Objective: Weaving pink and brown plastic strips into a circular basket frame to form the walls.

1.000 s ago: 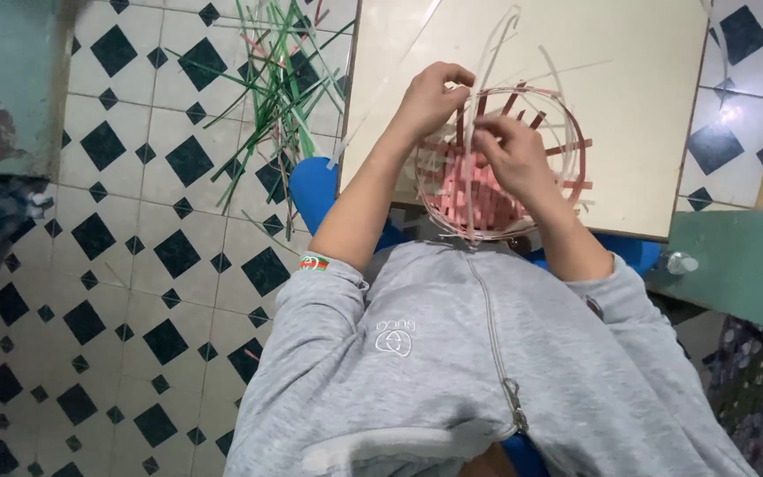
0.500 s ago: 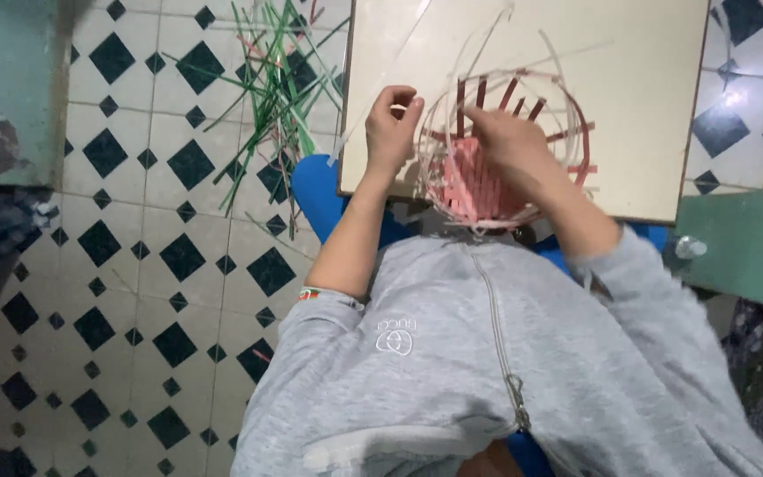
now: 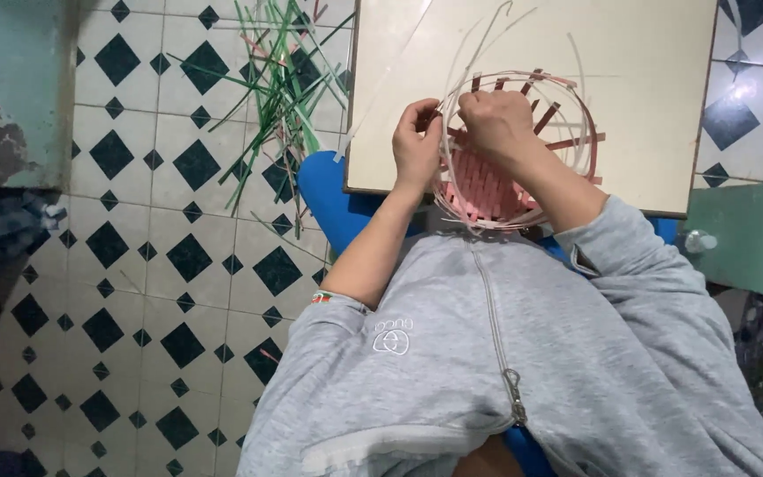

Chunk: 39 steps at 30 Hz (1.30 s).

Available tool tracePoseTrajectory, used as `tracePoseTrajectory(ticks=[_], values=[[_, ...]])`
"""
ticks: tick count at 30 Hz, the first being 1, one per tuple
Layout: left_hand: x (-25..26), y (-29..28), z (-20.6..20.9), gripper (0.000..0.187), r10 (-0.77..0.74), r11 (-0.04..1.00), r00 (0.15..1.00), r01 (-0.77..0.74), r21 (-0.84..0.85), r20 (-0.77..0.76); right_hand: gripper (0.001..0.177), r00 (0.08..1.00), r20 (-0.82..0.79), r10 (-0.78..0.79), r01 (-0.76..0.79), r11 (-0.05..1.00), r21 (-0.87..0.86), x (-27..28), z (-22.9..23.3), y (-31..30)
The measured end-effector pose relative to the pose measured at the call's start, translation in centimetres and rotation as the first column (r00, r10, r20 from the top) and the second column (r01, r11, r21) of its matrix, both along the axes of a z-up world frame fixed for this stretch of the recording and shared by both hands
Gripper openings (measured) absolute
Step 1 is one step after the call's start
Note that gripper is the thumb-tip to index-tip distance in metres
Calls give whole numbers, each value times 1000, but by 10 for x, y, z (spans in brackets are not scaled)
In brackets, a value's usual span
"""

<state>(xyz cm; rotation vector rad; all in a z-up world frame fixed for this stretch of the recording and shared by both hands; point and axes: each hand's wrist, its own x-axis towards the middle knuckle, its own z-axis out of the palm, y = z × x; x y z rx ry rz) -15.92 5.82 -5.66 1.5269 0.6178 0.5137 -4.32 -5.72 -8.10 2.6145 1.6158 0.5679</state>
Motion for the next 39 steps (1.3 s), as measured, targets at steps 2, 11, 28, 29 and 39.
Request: tracePoseTrajectory(ticks=[2, 11, 28, 29, 39], values=[[1, -2, -9, 22, 11, 1000, 1000, -11, -1, 24, 17, 1000, 5, -8, 8, 1000, -25, 7, -16, -5], [-1, -1, -33, 29, 104, 990, 982, -118, 78, 159, 18, 968, -239, -75, 102, 989, 103, -2, -30, -11], [118, 15, 83, 29, -368, 448, 677, 730, 516, -638, 71, 275, -877, -393, 454, 858, -242, -51, 110, -27], [122, 15, 76, 29, -371, 442, 676, 732, 518, -637, 71, 274, -877, -394, 460, 855, -240, -48, 101, -28], [134, 23, 45, 13, -494, 517, 561, 804, 294, -664, 35, 372, -861, -345, 351, 912, -214, -47, 64, -32]])
